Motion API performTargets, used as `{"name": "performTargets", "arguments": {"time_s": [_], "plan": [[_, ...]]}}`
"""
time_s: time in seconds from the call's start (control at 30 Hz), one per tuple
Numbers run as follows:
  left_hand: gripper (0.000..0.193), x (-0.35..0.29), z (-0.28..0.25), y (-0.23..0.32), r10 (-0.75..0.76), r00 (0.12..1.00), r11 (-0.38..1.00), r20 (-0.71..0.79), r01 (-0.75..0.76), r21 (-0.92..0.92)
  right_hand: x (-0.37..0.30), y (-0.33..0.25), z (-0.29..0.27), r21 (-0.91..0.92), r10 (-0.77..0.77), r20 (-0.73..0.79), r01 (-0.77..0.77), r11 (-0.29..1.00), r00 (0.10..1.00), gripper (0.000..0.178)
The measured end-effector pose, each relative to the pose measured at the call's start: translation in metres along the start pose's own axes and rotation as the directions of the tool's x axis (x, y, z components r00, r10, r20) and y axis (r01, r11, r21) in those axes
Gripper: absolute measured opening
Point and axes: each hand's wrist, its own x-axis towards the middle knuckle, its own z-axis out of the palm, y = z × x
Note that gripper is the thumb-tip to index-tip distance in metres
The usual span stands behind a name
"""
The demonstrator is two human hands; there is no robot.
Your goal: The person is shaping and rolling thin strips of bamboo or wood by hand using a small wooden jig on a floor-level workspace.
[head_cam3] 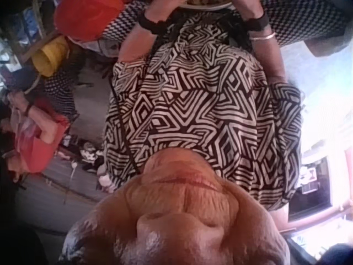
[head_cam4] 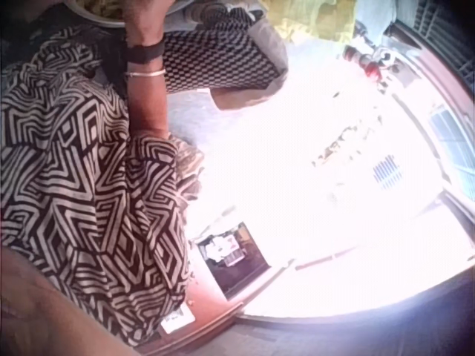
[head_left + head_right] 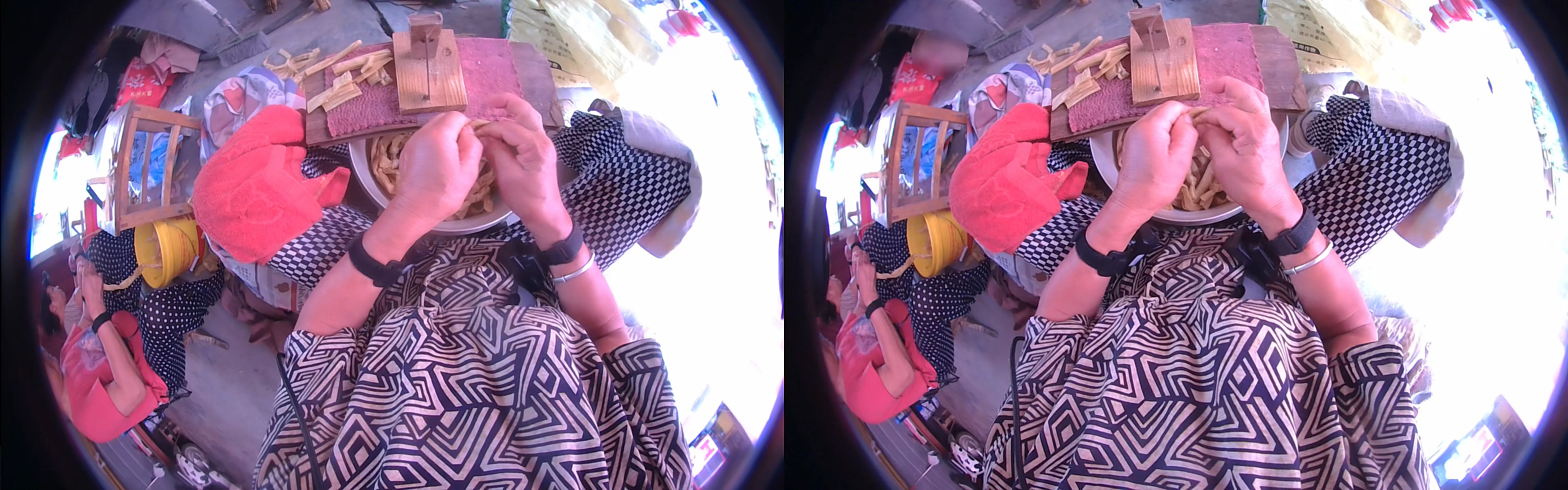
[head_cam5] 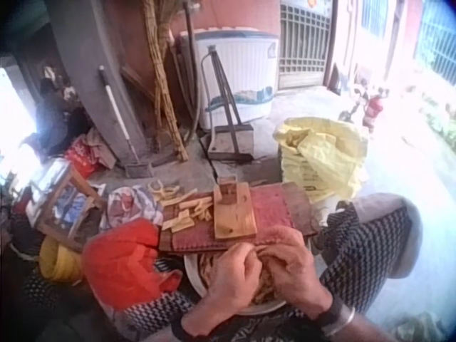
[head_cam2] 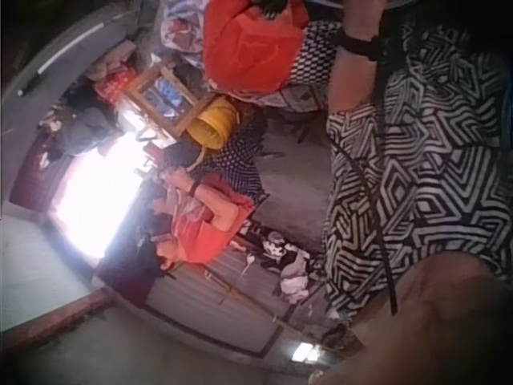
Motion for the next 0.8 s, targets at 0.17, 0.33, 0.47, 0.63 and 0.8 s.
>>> {"name": "performTargets", "arguments": {"time_s": [0.17,0.33,0.47,0.63,0.8], "plan": [[0.024,-0.015,-0.001,0.005,-0.337,0.908,0.649,0.249,0.416,-0.637,0.009,0.002,-0.003,0.245,0.177,-0.090,-0.150,0.958,0.980,0.009],[0.022,-0.039,-0.029,0.013,-0.289,0.843,0.738,0.453,0.498,-0.455,0.022,0.020,-0.012,0.529,0.460,0.004,-0.392,0.752,0.888,0.019],[0.015,-0.030,-0.038,-0.003,0.059,0.992,0.996,0.112,-0.067,0.061,0.028,0.025,-0.031,0.411,0.281,0.110,-0.301,0.861,0.953,0.039],[0.012,-0.011,-0.045,0.006,0.236,0.962,0.926,0.140,-0.266,0.268,0.037,0.004,-0.038,0.242,0.194,0.426,-0.318,0.917,0.884,0.032],[0.012,-0.007,-0.053,-0.011,0.212,0.952,0.956,0.219,-0.248,0.153,0.038,0.005,-0.057,-0.107,0.072,0.620,-0.007,0.994,0.782,0.019]]}}
